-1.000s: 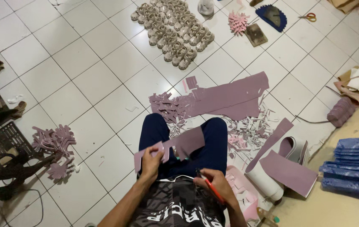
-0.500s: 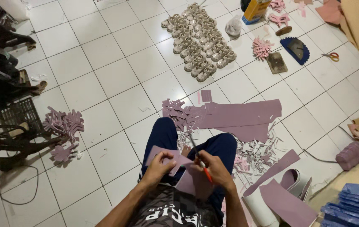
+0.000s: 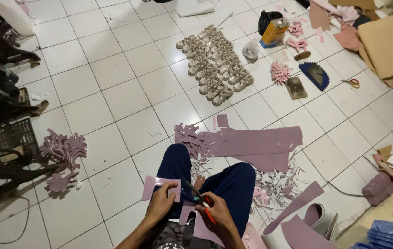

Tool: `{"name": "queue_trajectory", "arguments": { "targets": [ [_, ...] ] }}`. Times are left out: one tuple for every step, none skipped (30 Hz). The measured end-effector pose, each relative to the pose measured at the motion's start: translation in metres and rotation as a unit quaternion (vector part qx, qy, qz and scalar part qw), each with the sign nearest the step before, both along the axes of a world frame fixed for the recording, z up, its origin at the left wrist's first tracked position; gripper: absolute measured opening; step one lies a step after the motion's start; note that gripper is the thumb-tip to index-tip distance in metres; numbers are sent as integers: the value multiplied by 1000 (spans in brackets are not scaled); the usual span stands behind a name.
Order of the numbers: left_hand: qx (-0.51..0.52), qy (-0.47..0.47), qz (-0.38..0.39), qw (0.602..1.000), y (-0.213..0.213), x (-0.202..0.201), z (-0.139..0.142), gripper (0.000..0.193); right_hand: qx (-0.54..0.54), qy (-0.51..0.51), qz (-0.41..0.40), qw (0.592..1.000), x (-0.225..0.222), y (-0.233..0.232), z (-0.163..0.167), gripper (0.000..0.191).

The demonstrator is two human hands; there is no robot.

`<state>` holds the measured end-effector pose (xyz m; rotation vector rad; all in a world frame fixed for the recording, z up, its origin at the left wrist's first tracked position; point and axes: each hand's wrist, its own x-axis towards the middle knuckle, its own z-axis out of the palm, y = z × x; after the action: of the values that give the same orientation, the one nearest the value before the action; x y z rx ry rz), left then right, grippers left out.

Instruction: The person sits on the workshop floor cutting mauve-pink foam sheets into small flower-shaped pieces with red-handled scissors, trimming pieces one at a time and setting cut pieces and scraps on the floor around them.

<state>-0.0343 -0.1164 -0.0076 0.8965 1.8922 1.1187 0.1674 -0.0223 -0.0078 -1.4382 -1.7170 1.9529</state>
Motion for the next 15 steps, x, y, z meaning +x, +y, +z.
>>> {"name": "queue_trajectory", "arguments": {
  "targets": [
    [12, 3, -7, 1000, 4, 4, 1, 37, 12, -1, -14, 1000, -3, 0, 0, 28],
    [24, 8, -13, 1000, 11, 6, 1, 37, 24, 0, -28, 999, -6, 0, 1, 25],
    [-2, -4, -20, 1000, 13, 10, 2, 39, 33, -3, -43, 999, -6, -2, 2, 23],
    [-27, -16, -28, 999, 15, 15, 2, 40, 29, 15, -47, 998, -5, -2, 4, 23],
    [-51, -27, -35, 998, 18, 18, 3, 41, 27, 34, -50, 998, -6, -3, 6, 23],
    [-67, -33, -41, 996, 20, 20, 3, 41, 23, 52, -54, 997, -7, -3, 7, 22],
    [-85, -41, -45, 994, 20, 22, 3, 40, -13, 71, -86, 994, -8, -3, 9, 22],
    [-105, -51, -49, 992, 18, 26, 3, 40, -51, 86, -118, 988, -9, -4, 10, 22],
    [-90, -52, -54, 993, 18, 28, 2, 40, -86, 104, -150, 979, -11, -4, 10, 21],
    [-74, -52, -59, 994, 18, 29, 2, 40, -118, 117, -175, 970, -12, -3, 11, 21],
    [-58, -53, -64, 995, 18, 31, 0, 41, -150, 128, -200, 960, -13, -1, 10, 20],
    [-20, -33, -67, 997, 18, 34, -1, 40, -180, 140, -225, 947, -13, 0, 9, 19],
    [18, -12, -71, 997, 19, 36, -2, 39, -160, 152, -222, 950, -14, 2, 7, 19],
    [57, 8, -74, 996, 20, 37, -4, 38, -140, 163, -219, 952, -16, 4, 5, 19],
    [75, 25, -90, 993, 21, 38, -6, 39, -120, 174, -216, 953, -17, 4, 2, 19]
  ]
}}
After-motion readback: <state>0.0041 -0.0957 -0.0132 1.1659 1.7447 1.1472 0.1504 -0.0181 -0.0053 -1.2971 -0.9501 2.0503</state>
